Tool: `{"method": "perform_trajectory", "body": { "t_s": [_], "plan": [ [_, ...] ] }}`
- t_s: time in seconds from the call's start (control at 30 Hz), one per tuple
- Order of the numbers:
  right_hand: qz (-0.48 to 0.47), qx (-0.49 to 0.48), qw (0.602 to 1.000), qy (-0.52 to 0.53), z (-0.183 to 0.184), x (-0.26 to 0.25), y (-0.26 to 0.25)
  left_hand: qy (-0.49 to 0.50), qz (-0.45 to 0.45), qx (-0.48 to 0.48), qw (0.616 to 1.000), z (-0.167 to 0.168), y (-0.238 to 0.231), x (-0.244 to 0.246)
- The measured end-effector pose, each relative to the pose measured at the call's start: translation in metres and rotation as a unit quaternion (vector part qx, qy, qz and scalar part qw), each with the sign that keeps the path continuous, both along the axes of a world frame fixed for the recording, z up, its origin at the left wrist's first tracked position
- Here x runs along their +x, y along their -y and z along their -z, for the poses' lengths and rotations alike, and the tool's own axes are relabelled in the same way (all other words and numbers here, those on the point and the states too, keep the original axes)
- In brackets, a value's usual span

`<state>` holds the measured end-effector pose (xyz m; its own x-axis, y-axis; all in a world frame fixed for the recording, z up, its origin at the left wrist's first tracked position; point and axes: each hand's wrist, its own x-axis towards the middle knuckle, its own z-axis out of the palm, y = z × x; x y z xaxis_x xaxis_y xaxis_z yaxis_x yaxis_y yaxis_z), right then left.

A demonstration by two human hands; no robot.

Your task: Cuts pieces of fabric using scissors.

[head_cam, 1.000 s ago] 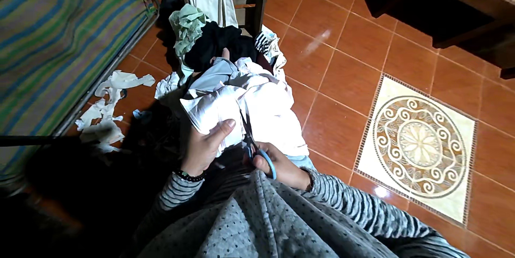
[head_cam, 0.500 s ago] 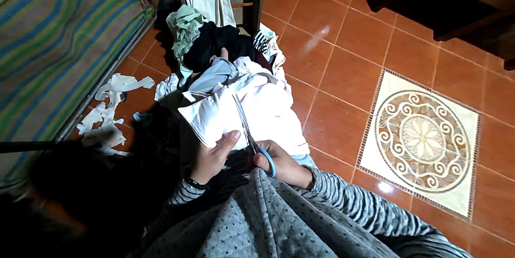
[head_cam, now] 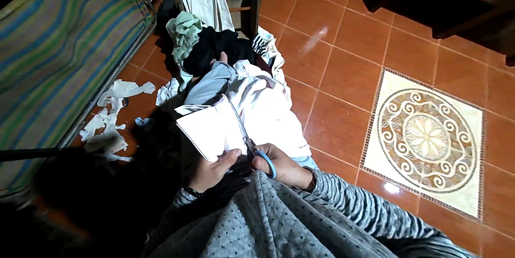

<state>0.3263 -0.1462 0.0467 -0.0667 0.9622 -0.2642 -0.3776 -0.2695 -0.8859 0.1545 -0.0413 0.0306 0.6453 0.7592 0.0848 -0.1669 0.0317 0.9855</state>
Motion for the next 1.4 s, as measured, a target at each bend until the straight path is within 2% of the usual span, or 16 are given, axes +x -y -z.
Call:
{"method": "perform_trajectory", "body": {
  "t_s": [0.2,0.37,0.43,0.47,0.5,0.53,0.6,0.63,0.67,0.73,0.8,0.97,1.03,1.13,1.2,1.4],
  "plan": [
    [-0.027,-0.031,0.999,-0.024,-0.002,0.003,-0.002,-0.014,0.045,0.04,0.998,0.003,0.001,-0.008],
    [-0.006,-0.032,0.999,-0.016,0.0,-0.001,0.0,-0.049,0.054,0.064,0.995,0.008,0.003,-0.02],
    [-0.005,-0.03,1.0,0.001,0.002,-0.001,0.0,0.017,0.127,-0.001,0.992,0.011,-0.002,-0.037],
    [-0.006,-0.029,0.999,0.014,0.003,0.0,0.001,0.085,0.172,-0.065,0.979,0.017,-0.008,-0.048],
    [-0.008,-0.027,0.999,0.032,0.005,0.001,0.002,0.157,0.176,-0.143,0.961,0.025,-0.01,-0.056],
    [-0.009,-0.022,0.998,0.056,0.008,0.002,0.002,0.255,0.203,-0.213,0.921,0.035,-0.018,-0.056],
    [-0.011,-0.017,0.993,0.114,0.012,0.004,0.004,0.336,0.21,-0.337,0.854,0.032,-0.035,-0.049],
    [-0.012,-0.022,0.989,0.146,0.013,0.005,0.005,0.328,0.181,-0.362,0.854,0.024,-0.041,-0.043],
    [-0.014,-0.028,0.983,0.18,0.015,0.006,0.006,0.299,0.145,-0.361,0.871,0.017,-0.046,-0.037],
    [-0.014,-0.035,0.97,0.241,0.016,0.008,0.006,0.221,0.065,-0.369,0.9,0.004,-0.056,-0.027],
    [-0.012,-0.034,0.955,0.295,0.017,0.01,0.007,0.147,0.008,-0.388,0.91,-0.007,-0.064,-0.016],
    [-0.003,-0.048,0.916,0.399,0.01,0.015,0.005,-0.036,0.038,-0.436,0.898,-0.03,-0.069,0.005],
    [-0.007,-0.039,0.926,0.374,0.013,0.014,0.006,-0.056,0.024,-0.415,0.908,-0.036,-0.061,0.012],
    [-0.015,-0.007,0.974,0.228,0.016,0.014,0.003,0.014,0.009,-0.32,0.947,-0.028,-0.05,0.011],
    [-0.033,-0.002,0.988,0.149,0.015,0.014,-0.001,0.025,-0.008,-0.248,0.968,-0.023,-0.048,0.008],
    [-0.101,0.029,0.989,0.108,0.01,0.018,-0.021,0.024,-0.077,-0.118,0.99,-0.02,-0.045,-0.004]
  ]
}}
